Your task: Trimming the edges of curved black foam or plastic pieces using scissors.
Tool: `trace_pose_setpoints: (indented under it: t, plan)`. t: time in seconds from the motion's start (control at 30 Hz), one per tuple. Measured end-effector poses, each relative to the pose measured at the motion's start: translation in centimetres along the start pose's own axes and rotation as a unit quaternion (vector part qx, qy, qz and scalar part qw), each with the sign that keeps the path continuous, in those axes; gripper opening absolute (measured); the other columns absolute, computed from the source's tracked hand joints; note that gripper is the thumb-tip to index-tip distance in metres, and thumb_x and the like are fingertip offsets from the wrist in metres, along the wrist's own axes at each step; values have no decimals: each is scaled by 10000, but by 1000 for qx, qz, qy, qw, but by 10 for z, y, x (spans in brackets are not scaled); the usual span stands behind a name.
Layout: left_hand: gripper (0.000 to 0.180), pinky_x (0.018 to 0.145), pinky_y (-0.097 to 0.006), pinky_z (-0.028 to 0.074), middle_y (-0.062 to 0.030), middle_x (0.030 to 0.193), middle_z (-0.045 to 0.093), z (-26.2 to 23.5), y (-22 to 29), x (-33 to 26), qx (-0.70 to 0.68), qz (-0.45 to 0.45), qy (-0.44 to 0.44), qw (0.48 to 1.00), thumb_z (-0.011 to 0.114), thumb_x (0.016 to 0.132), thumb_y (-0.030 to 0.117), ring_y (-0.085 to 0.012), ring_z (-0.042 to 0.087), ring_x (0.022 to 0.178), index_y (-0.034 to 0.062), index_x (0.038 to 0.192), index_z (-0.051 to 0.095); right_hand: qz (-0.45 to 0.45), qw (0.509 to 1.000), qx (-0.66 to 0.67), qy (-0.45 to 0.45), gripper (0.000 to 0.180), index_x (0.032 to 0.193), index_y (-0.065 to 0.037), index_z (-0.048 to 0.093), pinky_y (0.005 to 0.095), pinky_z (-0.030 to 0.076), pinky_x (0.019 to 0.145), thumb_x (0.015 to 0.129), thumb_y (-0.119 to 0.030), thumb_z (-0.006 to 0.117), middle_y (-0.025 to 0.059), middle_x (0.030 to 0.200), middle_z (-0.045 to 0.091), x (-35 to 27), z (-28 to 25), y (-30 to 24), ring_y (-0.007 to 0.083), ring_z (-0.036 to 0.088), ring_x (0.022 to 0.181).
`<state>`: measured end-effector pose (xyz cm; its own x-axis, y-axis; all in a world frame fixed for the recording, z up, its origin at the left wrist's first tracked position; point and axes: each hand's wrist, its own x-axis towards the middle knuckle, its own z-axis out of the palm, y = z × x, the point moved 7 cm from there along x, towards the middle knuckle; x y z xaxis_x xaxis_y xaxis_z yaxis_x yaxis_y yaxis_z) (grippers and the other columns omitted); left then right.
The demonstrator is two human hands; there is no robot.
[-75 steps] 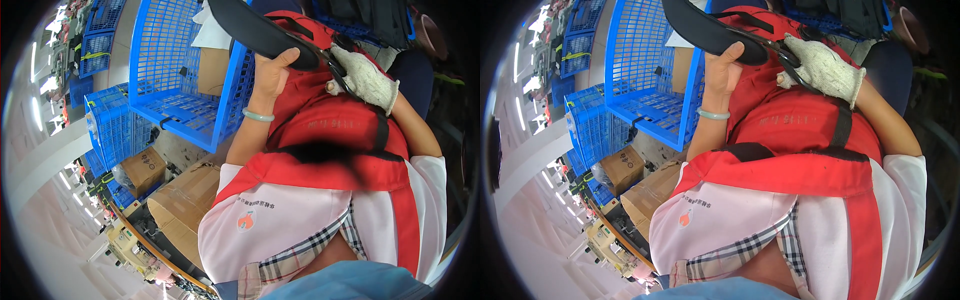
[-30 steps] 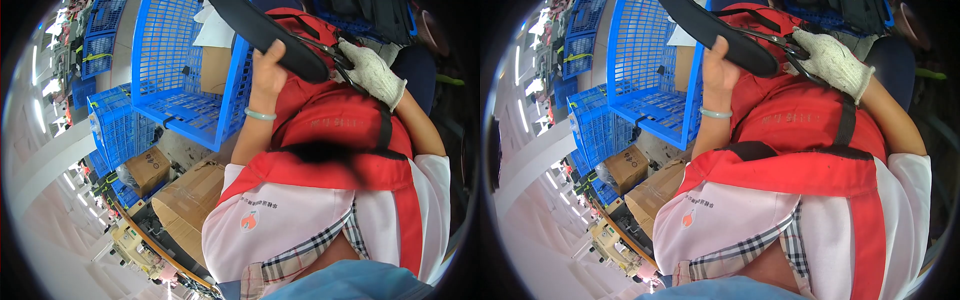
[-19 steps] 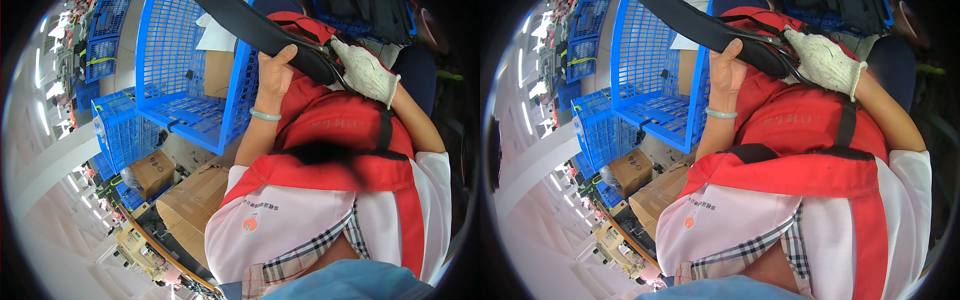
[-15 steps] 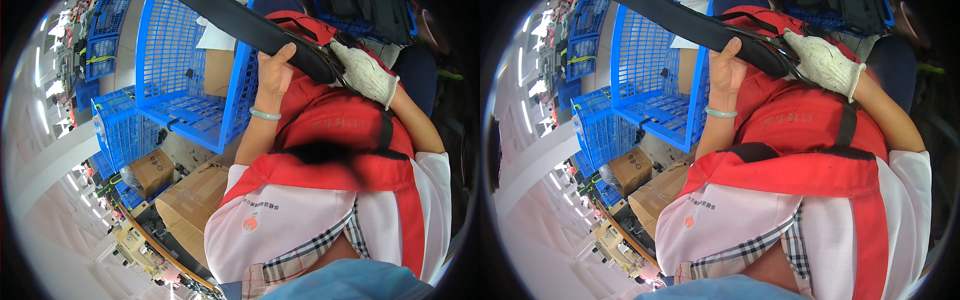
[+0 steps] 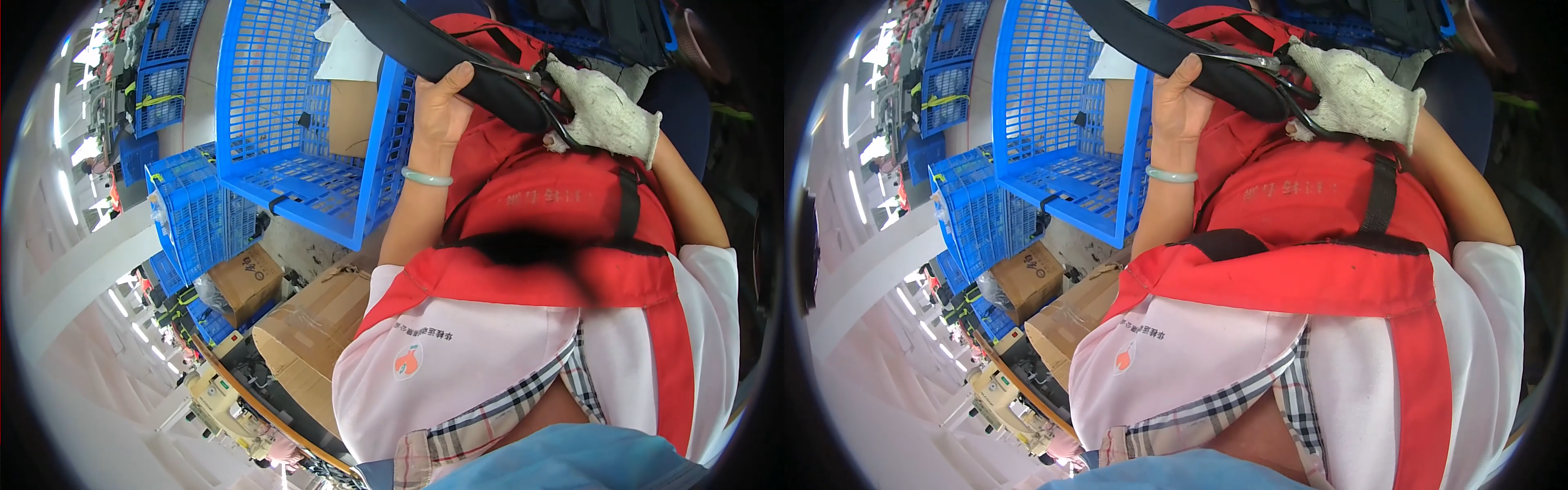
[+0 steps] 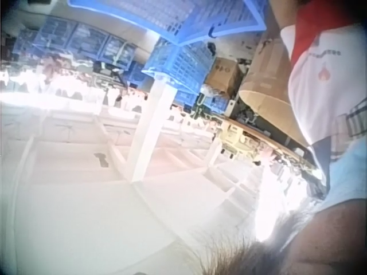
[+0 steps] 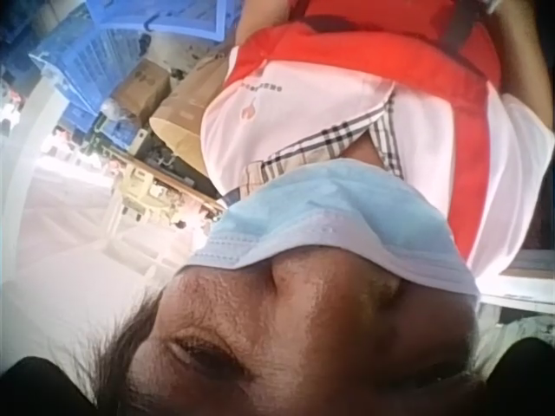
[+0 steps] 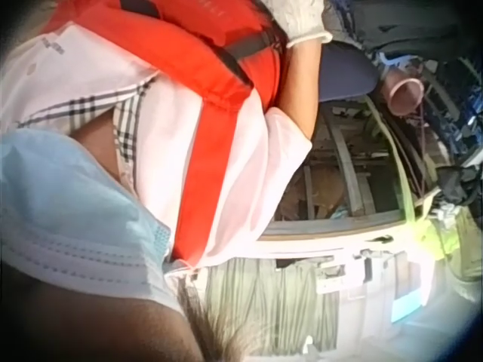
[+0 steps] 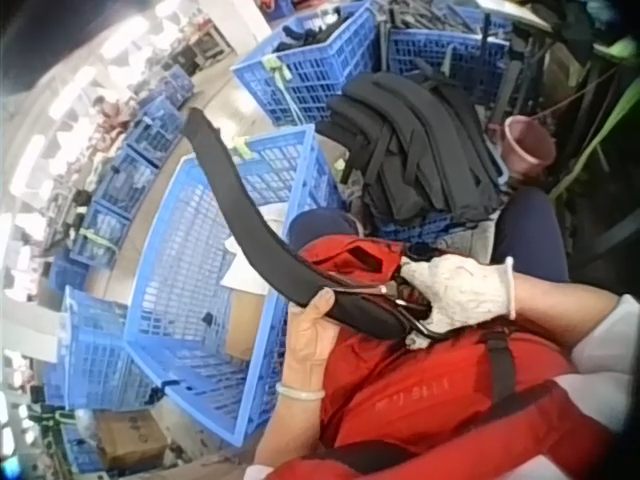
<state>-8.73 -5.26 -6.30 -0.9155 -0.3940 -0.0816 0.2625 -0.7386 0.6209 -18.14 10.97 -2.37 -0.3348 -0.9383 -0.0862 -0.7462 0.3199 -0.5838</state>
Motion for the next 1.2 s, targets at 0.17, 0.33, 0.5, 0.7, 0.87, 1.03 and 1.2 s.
trace_pose_setpoints:
  t: [0.17, 0.33, 0.5, 0.7, 0.87, 1.03, 1.2]
  plan:
    - [321, 891, -346, 508, -72, 989, 655, 5, -2, -1, 32, 28, 5, 999, 676, 782, -79, -215, 636, 928, 46, 1065, 595, 40, 999, 11, -7, 924, 1340, -29, 405, 452, 494, 763, 610, -397, 837, 246, 907, 617, 3, 6, 0, 418, 609, 879]
    - [314, 911, -361, 501, -71, 1014, 649, -2, -2, -3, 39, 20, 1, 999, 656, 812, -53, -222, 628, 964, 66, 1093, 581, 34, 997, 56, -42, 760, 1242, -29, 459, 449, 496, 715, 661, -373, 807, 241, 844, 611, 7, 14, 2, 414, 608, 832]
    - [289, 879, -387, 515, -75, 1007, 651, -4, 2, -1, 26, 25, -7, 999, 671, 825, 5, -229, 626, 953, 51, 1096, 583, -24, 1000, 13, -1, 682, 1194, -35, 470, 457, 476, 657, 668, -340, 779, 220, 793, 601, 3, -8, 0, 414, 600, 766]
    - [260, 839, -394, 527, -85, 995, 657, -17, 7, 0, -47, 1, 4, 999, 685, 832, 60, -233, 630, 913, 40, 1078, 603, -16, 997, 57, -41, 696, 1157, -38, 485, 451, 470, 666, 625, -360, 796, 208, 800, 604, -6, -3, -4, 398, 605, 784]
    - [261, 832, -397, 529, -80, 991, 658, -16, 14, 0, -37, 17, -1, 999, 683, 833, 56, -230, 634, 896, 36, 1080, 600, -14, 995, 86, -39, 725, 1154, -37, 477, 440, 470, 681, 612, -381, 814, 183, 826, 612, -3, 5, -2, 393, 604, 779]
    - [260, 844, -394, 524, -80, 994, 650, -15, 15, -3, -34, 19, -11, 999, 682, 827, 33, -228, 629, 905, 41, 1071, 593, -57, 992, 108, -34, 693, 1133, -41, 476, 440, 463, 673, 625, -367, 817, 175, 813, 607, -5, 5, -1, 390, 592, 768]
    - [308, 899, -377, 500, -86, 1018, 637, -8, 8, -6, -2, 31, -16, 999, 675, 814, -16, -226, 615, 937, 68, 1092, 572, 1, 994, 102, -42, 640, 1134, -35, 480, 456, 463, 684, 665, -326, 804, 176, 797, 608, -4, 11, -6, 396, 595, 787]
